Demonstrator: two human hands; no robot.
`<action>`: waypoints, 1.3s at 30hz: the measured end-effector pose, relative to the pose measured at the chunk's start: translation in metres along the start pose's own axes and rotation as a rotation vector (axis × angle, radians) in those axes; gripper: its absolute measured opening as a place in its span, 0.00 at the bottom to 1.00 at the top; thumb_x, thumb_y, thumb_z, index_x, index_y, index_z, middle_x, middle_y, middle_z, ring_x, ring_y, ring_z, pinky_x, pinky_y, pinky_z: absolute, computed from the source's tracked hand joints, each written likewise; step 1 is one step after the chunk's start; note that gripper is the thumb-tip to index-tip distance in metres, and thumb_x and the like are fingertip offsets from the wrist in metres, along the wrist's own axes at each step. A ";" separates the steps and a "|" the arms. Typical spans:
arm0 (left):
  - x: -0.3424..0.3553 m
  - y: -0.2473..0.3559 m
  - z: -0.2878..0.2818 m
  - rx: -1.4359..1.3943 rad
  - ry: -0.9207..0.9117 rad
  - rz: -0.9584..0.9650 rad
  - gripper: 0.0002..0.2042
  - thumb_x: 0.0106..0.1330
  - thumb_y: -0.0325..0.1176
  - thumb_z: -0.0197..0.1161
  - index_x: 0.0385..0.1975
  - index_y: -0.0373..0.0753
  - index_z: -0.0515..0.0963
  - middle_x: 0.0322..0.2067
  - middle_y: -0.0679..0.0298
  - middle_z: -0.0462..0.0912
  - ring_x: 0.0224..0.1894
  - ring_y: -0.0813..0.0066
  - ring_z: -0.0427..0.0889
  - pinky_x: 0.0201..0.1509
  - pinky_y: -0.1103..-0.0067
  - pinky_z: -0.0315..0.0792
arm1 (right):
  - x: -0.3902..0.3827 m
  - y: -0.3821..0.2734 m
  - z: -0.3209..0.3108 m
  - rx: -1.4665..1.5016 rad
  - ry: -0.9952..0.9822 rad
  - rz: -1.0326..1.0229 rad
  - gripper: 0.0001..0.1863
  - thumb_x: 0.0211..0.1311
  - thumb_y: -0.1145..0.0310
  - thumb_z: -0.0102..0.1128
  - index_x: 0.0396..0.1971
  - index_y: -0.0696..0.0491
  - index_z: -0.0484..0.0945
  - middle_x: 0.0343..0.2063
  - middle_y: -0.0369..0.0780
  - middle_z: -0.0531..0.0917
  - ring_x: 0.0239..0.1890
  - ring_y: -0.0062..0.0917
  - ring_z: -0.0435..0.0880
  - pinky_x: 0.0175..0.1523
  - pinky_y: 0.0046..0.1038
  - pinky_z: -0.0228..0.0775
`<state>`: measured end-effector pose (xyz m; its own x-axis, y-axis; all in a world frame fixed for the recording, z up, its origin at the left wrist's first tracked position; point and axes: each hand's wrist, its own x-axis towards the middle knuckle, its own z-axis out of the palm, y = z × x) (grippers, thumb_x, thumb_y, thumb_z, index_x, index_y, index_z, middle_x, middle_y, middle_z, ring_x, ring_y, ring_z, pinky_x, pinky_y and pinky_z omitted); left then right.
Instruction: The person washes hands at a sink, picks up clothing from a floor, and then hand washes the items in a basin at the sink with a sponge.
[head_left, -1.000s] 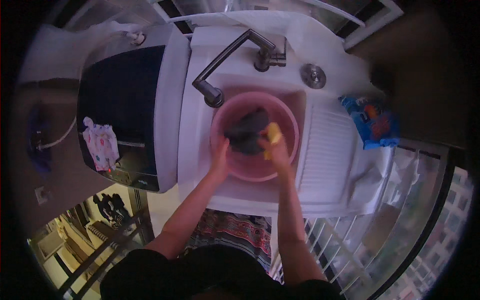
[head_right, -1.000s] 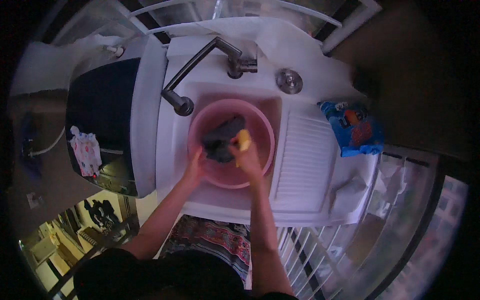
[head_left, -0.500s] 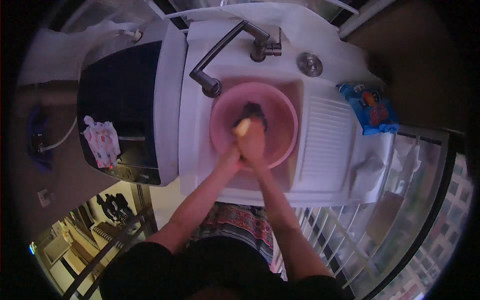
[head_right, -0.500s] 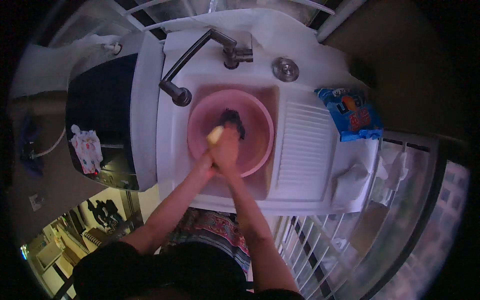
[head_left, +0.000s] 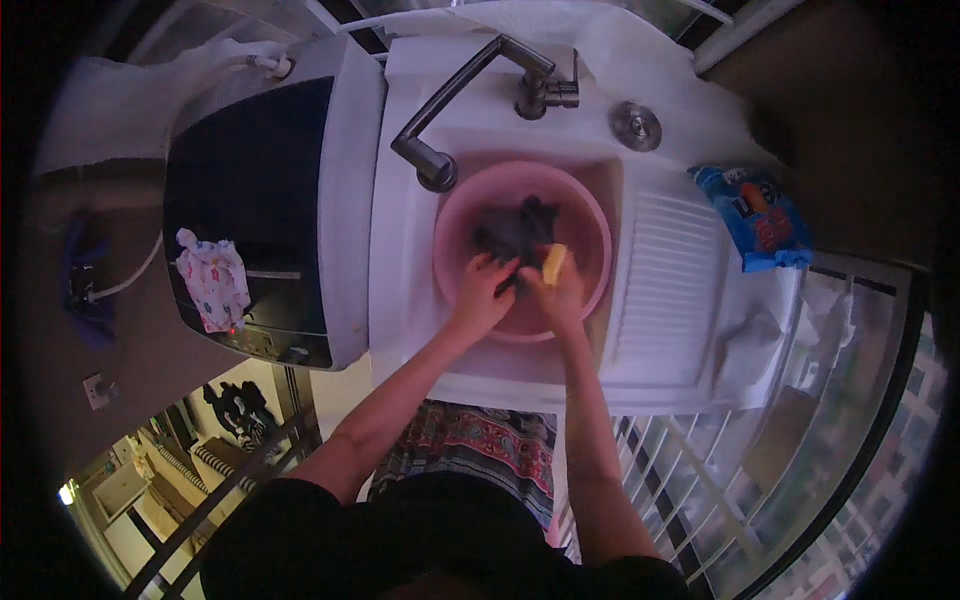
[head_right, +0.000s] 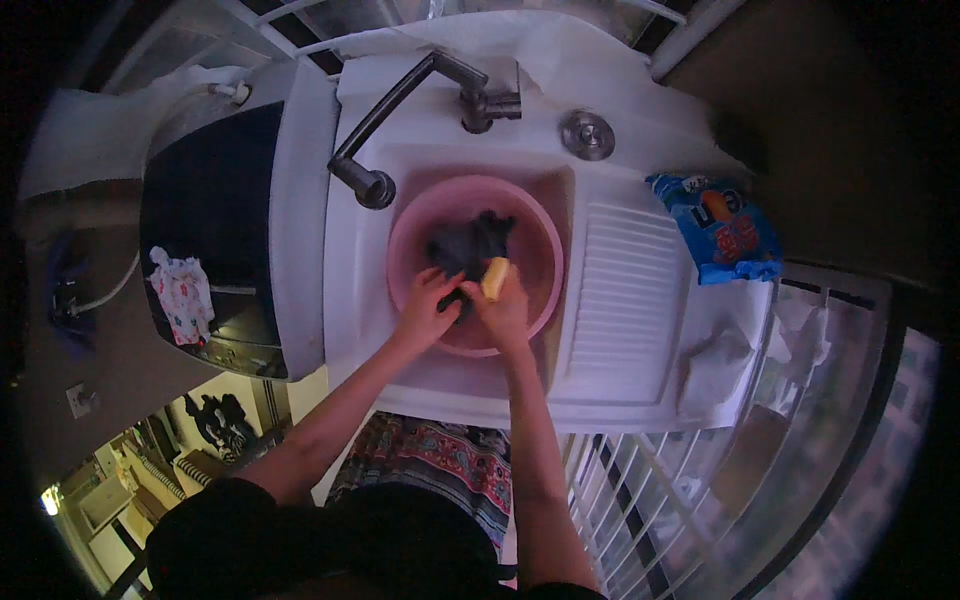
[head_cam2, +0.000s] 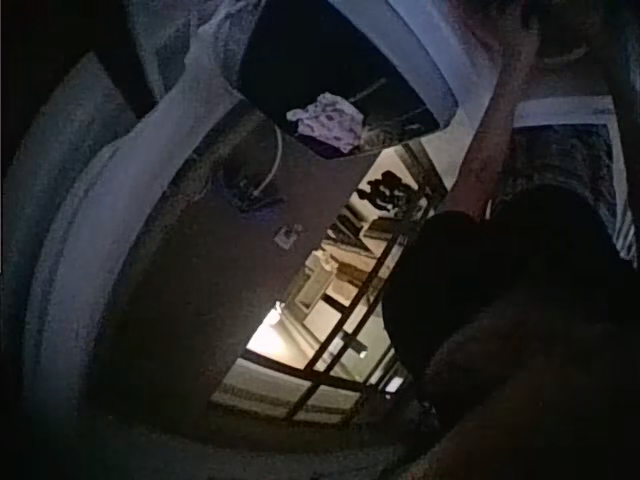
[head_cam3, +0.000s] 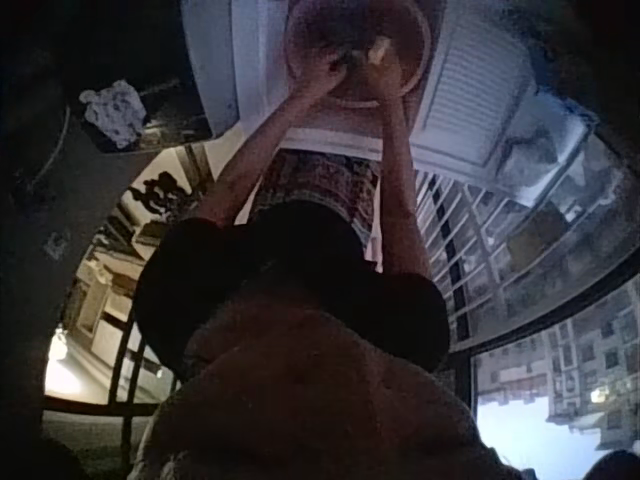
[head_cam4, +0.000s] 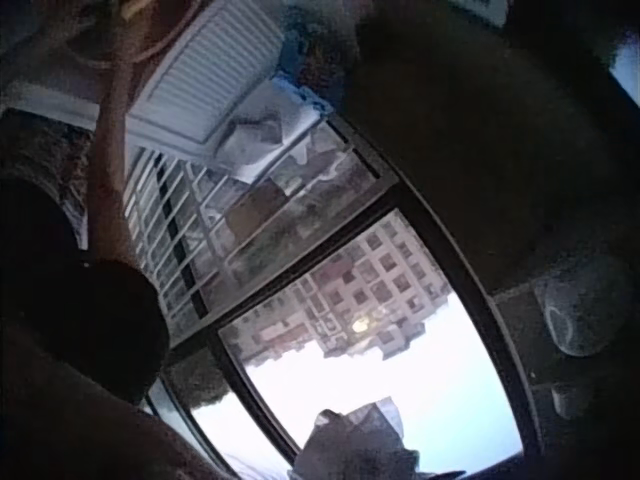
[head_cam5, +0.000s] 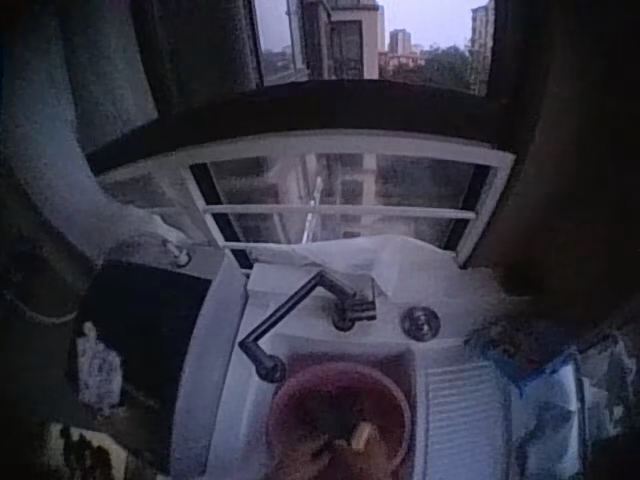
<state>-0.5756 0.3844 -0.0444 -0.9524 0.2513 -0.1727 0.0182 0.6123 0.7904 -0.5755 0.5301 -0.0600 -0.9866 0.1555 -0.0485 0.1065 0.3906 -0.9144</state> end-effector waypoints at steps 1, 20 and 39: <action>0.002 0.007 -0.003 0.251 0.004 0.146 0.17 0.54 0.26 0.56 0.45 0.35 0.72 0.42 0.55 0.73 0.47 0.63 0.69 0.49 0.75 0.65 | 0.001 -0.010 0.003 0.032 -0.076 0.098 0.21 0.45 0.65 0.66 0.37 0.58 0.69 0.28 0.41 0.75 0.29 0.28 0.76 0.35 0.25 0.67; 0.002 -0.008 -0.020 -1.598 0.275 -0.587 0.20 0.58 0.36 0.53 0.50 0.36 0.67 0.46 0.64 0.72 0.46 0.71 0.73 0.52 0.75 0.67 | 0.011 0.102 -0.015 1.144 -0.133 0.756 0.18 0.42 0.68 0.53 0.37 0.56 0.73 0.30 0.38 0.78 0.34 0.26 0.77 0.40 0.30 0.69; 0.019 -0.060 0.064 -1.757 0.013 -0.905 0.23 0.62 0.51 0.44 0.50 0.42 0.66 0.48 0.62 0.71 0.49 0.67 0.71 0.54 0.68 0.65 | -0.007 0.008 0.049 -0.247 -0.058 0.079 0.31 0.45 0.52 0.62 0.42 0.60 0.66 0.38 0.51 0.73 0.41 0.47 0.72 0.46 0.36 0.65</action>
<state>-0.5757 0.4002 -0.1326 -0.5105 0.3361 -0.7915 -0.6497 -0.7537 0.0990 -0.5736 0.4874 -0.0873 -0.9786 0.1454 -0.1453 0.2037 0.5897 -0.7815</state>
